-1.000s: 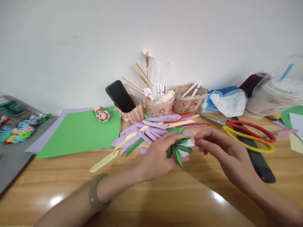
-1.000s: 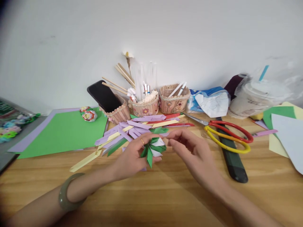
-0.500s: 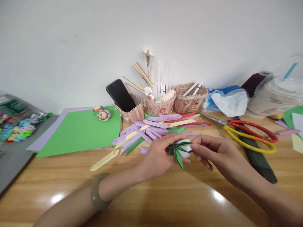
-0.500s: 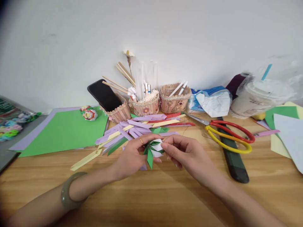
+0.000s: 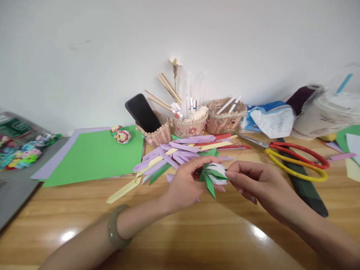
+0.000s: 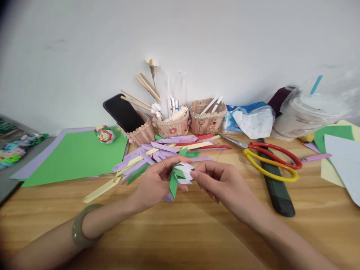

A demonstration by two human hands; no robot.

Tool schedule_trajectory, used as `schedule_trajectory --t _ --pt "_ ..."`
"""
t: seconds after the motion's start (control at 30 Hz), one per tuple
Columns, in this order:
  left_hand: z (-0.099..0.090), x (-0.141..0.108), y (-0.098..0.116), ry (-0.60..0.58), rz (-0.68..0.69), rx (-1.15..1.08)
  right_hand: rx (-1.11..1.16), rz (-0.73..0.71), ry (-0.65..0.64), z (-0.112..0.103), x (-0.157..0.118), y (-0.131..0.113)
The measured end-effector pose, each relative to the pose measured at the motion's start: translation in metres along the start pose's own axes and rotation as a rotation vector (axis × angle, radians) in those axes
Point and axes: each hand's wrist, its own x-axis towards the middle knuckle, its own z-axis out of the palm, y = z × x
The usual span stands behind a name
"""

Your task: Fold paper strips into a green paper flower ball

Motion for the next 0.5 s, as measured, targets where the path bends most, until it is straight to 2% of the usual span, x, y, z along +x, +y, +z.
schedule_trajectory --t 0.13,0.3,0.4,0.5 --pt "0.0006 0.0001 -0.0003 -0.008 -0.043 -0.048 -0.011 -0.005 0.014 0.0006 0.0009 -0.0019" --pt "-0.0004 -0.0004 -0.0038 -0.033 -0.031 -0.042 -0.129 -0.115 0.077 0.0009 0.0007 -0.0071" --pt "-0.0020 -0.0026 -0.0035 -0.054 0.042 0.039 -0.217 -0.194 0.095 0.0006 -0.0008 -0.0058" --pt "-0.0049 -0.0052 -0.0009 -0.085 0.172 0.184 -0.312 -0.285 0.105 0.0007 -0.0028 -0.0021"
